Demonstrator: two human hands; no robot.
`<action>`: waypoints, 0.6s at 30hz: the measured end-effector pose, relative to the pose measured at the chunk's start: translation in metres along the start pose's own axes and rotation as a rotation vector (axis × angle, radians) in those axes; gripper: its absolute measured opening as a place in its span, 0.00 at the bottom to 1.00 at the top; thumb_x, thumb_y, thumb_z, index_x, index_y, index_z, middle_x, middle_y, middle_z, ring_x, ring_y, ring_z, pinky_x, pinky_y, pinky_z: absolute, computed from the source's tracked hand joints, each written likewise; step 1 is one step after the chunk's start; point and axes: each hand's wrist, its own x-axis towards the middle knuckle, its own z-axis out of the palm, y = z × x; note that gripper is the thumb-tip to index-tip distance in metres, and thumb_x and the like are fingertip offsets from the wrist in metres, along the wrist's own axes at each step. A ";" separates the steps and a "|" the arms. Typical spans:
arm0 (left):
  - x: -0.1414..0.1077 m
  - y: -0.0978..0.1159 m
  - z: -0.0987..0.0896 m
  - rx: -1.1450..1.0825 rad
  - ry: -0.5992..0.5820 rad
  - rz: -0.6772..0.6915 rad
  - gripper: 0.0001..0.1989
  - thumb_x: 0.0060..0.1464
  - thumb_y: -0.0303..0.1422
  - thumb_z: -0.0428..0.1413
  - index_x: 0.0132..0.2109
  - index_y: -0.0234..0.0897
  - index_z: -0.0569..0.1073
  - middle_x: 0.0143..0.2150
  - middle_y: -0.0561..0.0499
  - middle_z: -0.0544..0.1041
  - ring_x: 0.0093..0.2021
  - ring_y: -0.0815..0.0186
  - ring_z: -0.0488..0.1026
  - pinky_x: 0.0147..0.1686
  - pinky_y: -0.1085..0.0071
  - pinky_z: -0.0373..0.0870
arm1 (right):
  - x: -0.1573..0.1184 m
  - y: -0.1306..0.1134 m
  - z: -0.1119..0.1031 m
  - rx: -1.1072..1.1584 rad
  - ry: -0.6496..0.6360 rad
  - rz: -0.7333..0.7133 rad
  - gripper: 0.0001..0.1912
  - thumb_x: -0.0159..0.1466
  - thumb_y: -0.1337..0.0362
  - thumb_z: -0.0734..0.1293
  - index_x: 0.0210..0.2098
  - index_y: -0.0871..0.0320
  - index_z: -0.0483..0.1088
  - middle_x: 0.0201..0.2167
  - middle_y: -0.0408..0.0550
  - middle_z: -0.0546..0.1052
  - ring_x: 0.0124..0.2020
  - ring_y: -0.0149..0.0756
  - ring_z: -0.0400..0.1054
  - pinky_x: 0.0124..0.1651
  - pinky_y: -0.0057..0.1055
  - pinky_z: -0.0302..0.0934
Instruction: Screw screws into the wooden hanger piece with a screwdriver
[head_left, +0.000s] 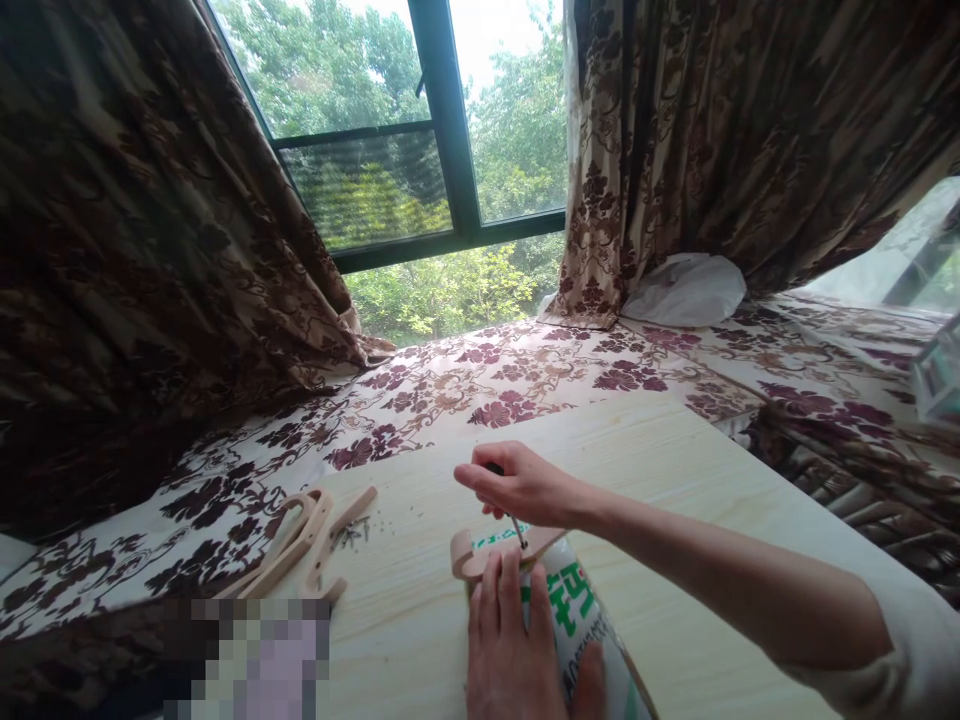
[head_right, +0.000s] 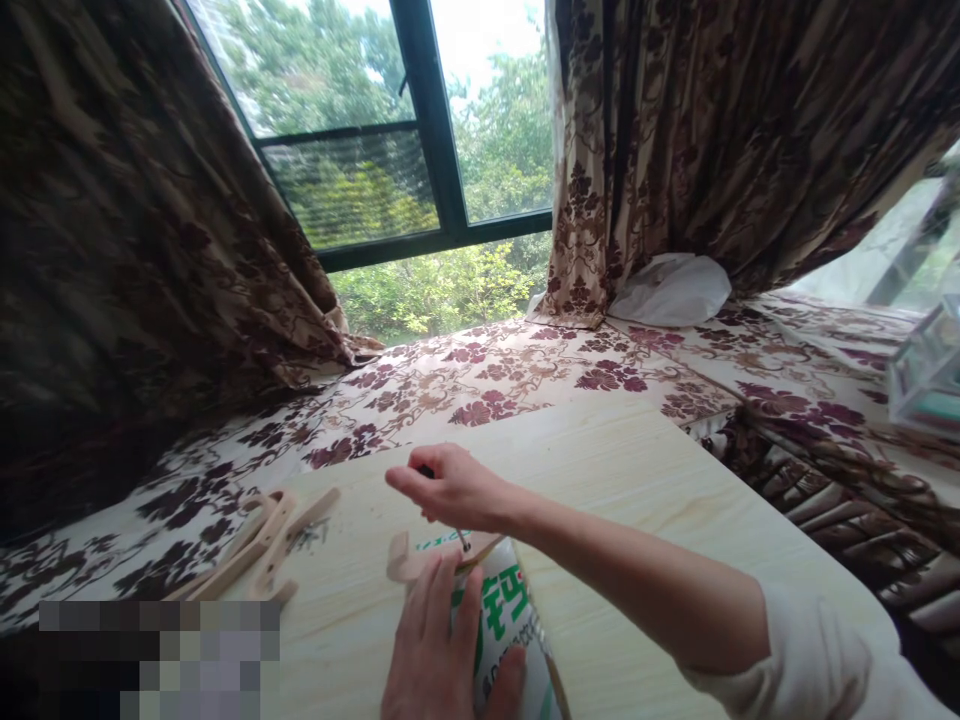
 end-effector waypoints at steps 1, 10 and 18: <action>0.000 0.000 0.000 0.003 -0.002 0.002 0.29 0.52 0.44 0.52 0.58 0.37 0.64 0.63 0.40 0.60 0.64 0.49 0.55 0.53 0.54 0.65 | -0.001 0.002 0.007 0.090 0.035 0.015 0.19 0.66 0.51 0.53 0.24 0.56 0.55 0.18 0.37 0.61 0.20 0.26 0.59 0.24 0.25 0.54; 0.002 0.000 -0.005 -0.053 -0.050 -0.005 0.28 0.52 0.43 0.52 0.59 0.42 0.63 0.65 0.39 0.55 0.65 0.47 0.51 0.52 0.50 0.66 | -0.004 0.001 0.027 0.464 0.189 0.041 0.20 0.60 0.57 0.63 0.17 0.56 0.53 0.14 0.34 0.52 0.17 0.24 0.47 0.20 0.25 0.45; 0.007 -0.005 -0.016 0.041 -0.121 0.116 0.33 0.50 0.45 0.55 0.60 0.37 0.61 0.64 0.36 0.53 0.65 0.44 0.50 0.48 0.51 0.71 | -0.014 0.001 0.026 0.514 0.257 0.041 0.20 0.59 0.62 0.62 0.16 0.56 0.48 0.14 0.34 0.48 0.18 0.24 0.43 0.21 0.27 0.40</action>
